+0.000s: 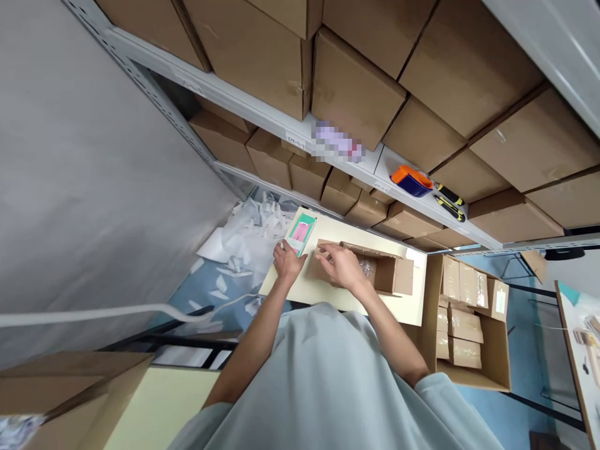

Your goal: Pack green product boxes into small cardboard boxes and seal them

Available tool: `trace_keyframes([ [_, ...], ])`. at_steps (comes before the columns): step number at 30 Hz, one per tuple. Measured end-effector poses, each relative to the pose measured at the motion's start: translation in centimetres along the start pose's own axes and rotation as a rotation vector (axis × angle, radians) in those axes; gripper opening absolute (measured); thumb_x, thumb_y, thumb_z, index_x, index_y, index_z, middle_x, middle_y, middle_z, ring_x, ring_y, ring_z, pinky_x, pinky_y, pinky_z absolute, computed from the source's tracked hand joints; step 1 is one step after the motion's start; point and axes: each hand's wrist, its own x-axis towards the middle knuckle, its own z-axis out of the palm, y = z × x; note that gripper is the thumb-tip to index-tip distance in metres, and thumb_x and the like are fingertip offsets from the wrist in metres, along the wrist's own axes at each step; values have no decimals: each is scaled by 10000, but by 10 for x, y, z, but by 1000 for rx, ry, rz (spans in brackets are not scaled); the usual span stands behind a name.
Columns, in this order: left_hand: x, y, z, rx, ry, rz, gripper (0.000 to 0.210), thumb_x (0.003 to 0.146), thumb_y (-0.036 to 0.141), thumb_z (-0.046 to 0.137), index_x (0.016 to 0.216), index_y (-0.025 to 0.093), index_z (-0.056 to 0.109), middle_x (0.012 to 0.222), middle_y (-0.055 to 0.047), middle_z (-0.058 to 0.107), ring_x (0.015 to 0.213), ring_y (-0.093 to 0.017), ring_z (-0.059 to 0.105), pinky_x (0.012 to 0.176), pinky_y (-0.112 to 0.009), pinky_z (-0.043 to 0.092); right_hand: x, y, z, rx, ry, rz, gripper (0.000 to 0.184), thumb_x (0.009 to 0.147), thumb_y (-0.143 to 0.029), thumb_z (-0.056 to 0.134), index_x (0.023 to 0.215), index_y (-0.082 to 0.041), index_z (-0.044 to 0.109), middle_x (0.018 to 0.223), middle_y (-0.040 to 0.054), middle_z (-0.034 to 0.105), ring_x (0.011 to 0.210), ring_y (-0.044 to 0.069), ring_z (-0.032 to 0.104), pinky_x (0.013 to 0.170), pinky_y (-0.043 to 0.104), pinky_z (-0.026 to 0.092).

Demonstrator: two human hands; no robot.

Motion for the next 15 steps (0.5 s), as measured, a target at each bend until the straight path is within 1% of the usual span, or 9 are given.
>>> trace_keyframes([
  [3, 7, 2, 3, 17, -50, -19, 940, 890, 353, 763, 1661, 5, 353, 1557, -359, 560, 1436, -456, 602, 1140, -501, 539, 5, -11, 2, 25, 24, 13, 308, 1121, -312, 635, 1400, -250, 751, 1399, 87, 807, 1159, 249, 811, 1045, 357, 605],
  [7, 15, 1, -4, 20, -86, -25, 786, 871, 311, 743, 1538, -23, 494, 1436, -358, 657, 1313, -436, 696, 1076, -478, 556, -5, -8, 3, 51, 62, 56, 307, 1114, -322, 645, 1385, -239, 765, 1362, 90, 821, 1040, 237, 832, 1010, 349, 613],
  [9, 18, -1, -11, 15, -105, -24, 683, 870, 328, 755, 1448, 8, 581, 1379, -340, 707, 1236, -419, 740, 1031, -473, 566, -13, 1, 3, 70, 84, 85, 305, 1106, -310, 654, 1376, -236, 773, 1328, 87, 833, 998, 230, 837, 985, 344, 620],
  [11, 19, -2, -21, 7, -128, -14, 585, 886, 380, 769, 1363, 62, 654, 1312, -297, 764, 1184, -408, 765, 993, -469, 572, -21, 11, 3, 96, 114, 106, 300, 1090, -293, 673, 1364, -239, 783, 1291, 81, 845, 968, 226, 839, 964, 340, 627],
  [13, 15, -1, -32, 2, -140, 2, 518, 902, 441, 772, 1304, 122, 701, 1248, -246, 810, 1155, -407, 778, 960, -471, 580, -28, 22, 1, 132, 159, 120, 288, 1075, -282, 690, 1340, -247, 796, 1245, 74, 858, 974, 231, 842, 961, 343, 634],
  [15, 6, 1, -45, -27, -126, 30, 481, 900, 468, 780, 1272, 169, 723, 1192, -201, 838, 1119, -409, 788, 928, -480, 593, -35, 31, -4, 179, 213, 132, 269, 1063, -279, 698, 1308, -258, 809, 1213, 68, 865, 995, 240, 844, 962, 352, 643],
])
